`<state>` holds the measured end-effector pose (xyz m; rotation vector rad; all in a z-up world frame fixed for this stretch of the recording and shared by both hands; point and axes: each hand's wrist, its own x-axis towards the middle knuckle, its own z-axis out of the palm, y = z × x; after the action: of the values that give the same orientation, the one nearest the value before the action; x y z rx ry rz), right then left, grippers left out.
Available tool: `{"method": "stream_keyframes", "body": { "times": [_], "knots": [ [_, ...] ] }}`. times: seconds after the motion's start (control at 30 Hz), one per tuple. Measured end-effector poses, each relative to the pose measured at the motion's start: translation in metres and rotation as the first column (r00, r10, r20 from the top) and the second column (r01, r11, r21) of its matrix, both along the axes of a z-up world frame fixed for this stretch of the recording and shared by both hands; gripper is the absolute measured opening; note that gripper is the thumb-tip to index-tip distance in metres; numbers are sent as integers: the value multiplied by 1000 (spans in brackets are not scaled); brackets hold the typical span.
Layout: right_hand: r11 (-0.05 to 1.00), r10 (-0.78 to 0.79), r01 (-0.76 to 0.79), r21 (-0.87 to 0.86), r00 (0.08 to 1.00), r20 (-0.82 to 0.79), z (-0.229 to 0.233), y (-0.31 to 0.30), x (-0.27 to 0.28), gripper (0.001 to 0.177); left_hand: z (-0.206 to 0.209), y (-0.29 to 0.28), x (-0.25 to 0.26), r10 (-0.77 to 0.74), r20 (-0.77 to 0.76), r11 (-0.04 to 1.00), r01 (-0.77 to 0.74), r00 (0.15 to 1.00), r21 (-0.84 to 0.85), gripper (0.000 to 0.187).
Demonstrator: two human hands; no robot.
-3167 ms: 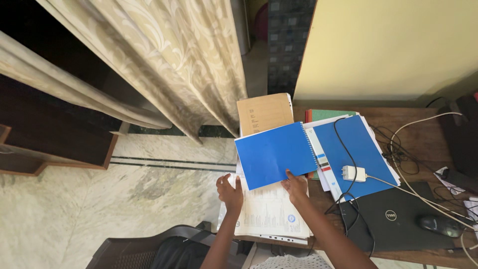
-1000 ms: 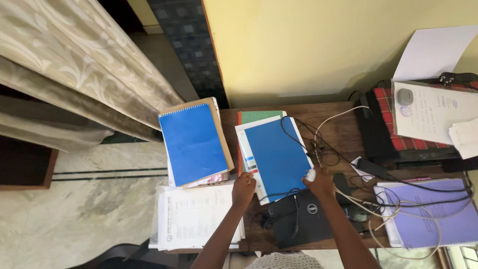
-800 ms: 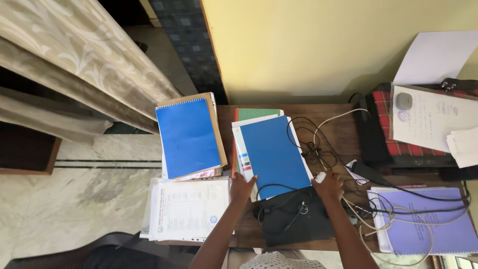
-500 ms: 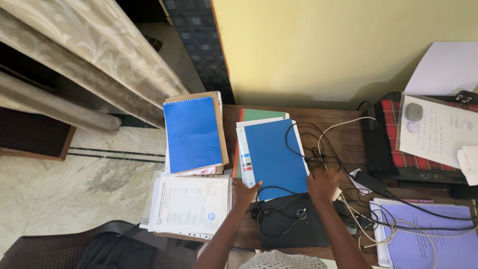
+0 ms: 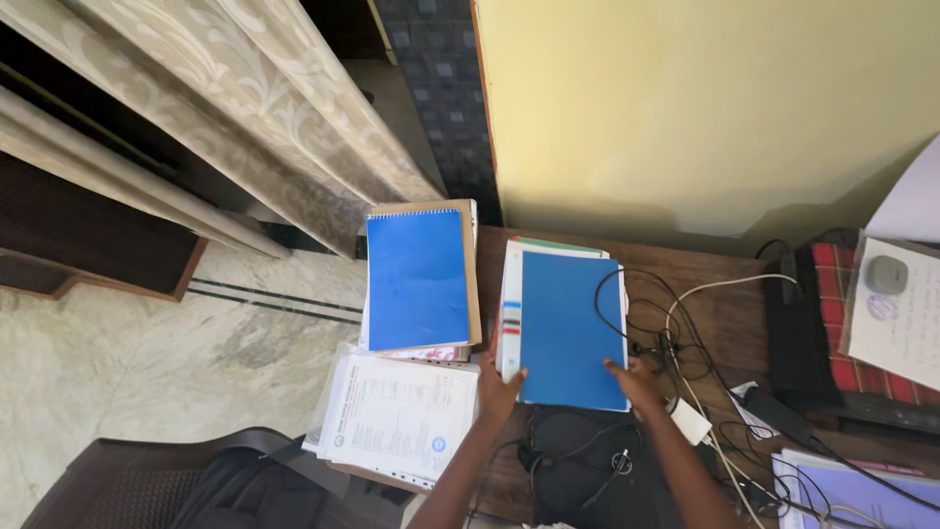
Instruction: The person organizes a desk by moving folders and notebooks, untangling various power and data cables, and plugging a power adapter into a wall socket.
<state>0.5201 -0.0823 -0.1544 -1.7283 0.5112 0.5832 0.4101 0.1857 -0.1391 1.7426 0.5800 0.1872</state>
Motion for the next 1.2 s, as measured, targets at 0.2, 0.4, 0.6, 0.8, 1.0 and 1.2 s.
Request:
{"method": "stream_keyframes", "body": {
  "times": [0.2, 0.4, 0.6, 0.8, 1.0, 1.2],
  "knots": [
    [988, 38, -11, -152, 983, 181, -12, 36, 5, 58, 3, 28, 48, -123, -305, 880, 246, 944, 407, 72],
    [989, -22, 4, 147, 992, 122, -9, 36, 22, 54, 1, 11, 17, -109, -426, 877, 289, 898, 384, 105],
    [993, 96, -82, -82, 975, 200, -16, 45, 31, 70, 5, 31, -41, -155, -312, 909, 259, 937, 327, 91],
    [963, 245, -220, -153, 953, 176, -15, 46, 43, 76, -17, 46, -57, -151, -308, 918, 249, 939, 309, 80],
    [973, 230, -225, -54, 966, 120, -2, 57, 48, 71, -35, 45, -43, -144, -223, 947, 199, 964, 253, 73],
    [964, 255, -260, 57, 964, 79, 30, 73, 60, 71, -47, 45, -28, 48, -179, 985, -76, 983, -154, 62]
  ]
}}
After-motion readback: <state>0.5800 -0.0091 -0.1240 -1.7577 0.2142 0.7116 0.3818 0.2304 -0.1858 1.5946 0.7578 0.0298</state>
